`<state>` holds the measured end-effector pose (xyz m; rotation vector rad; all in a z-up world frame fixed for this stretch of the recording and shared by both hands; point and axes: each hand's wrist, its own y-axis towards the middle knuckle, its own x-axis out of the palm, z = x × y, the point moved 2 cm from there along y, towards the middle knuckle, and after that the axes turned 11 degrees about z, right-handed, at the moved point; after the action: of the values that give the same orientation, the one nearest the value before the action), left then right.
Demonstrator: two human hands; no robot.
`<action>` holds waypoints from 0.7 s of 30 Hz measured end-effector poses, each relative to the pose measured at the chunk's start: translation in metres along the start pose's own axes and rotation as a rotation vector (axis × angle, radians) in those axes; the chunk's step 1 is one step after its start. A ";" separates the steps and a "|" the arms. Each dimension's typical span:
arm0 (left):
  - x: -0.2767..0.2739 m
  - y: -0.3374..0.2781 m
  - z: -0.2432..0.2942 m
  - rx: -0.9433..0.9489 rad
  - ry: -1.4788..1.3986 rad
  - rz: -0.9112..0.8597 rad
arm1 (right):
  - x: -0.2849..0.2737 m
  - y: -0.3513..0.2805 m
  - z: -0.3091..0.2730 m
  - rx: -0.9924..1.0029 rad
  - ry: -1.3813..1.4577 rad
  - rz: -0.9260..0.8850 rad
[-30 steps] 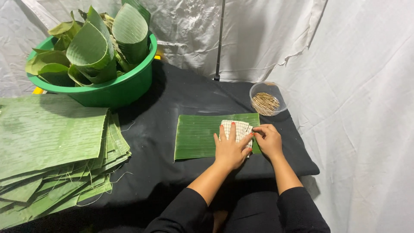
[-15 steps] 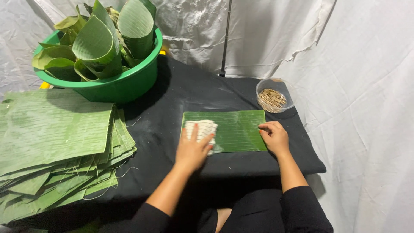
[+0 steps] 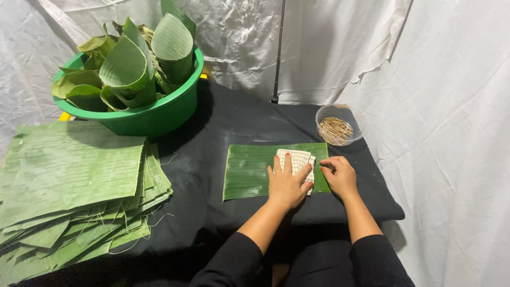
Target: Wrapping tempeh in banana leaves and securing them with small wooden sticks
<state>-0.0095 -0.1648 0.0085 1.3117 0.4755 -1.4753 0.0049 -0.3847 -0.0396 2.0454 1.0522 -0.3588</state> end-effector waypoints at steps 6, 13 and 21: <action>-0.011 0.020 -0.038 -0.097 0.062 -0.057 | 0.004 0.000 0.004 0.001 0.031 0.005; -0.029 0.010 -0.112 -0.179 0.090 0.091 | 0.004 0.000 0.003 0.025 0.041 0.010; -0.025 0.020 -0.125 -0.158 0.059 0.361 | 0.003 0.003 0.003 -0.013 0.027 -0.006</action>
<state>0.0627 -0.0583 -0.0023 1.2430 0.3618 -1.0815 0.0090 -0.3861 -0.0413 2.0407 1.0750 -0.3277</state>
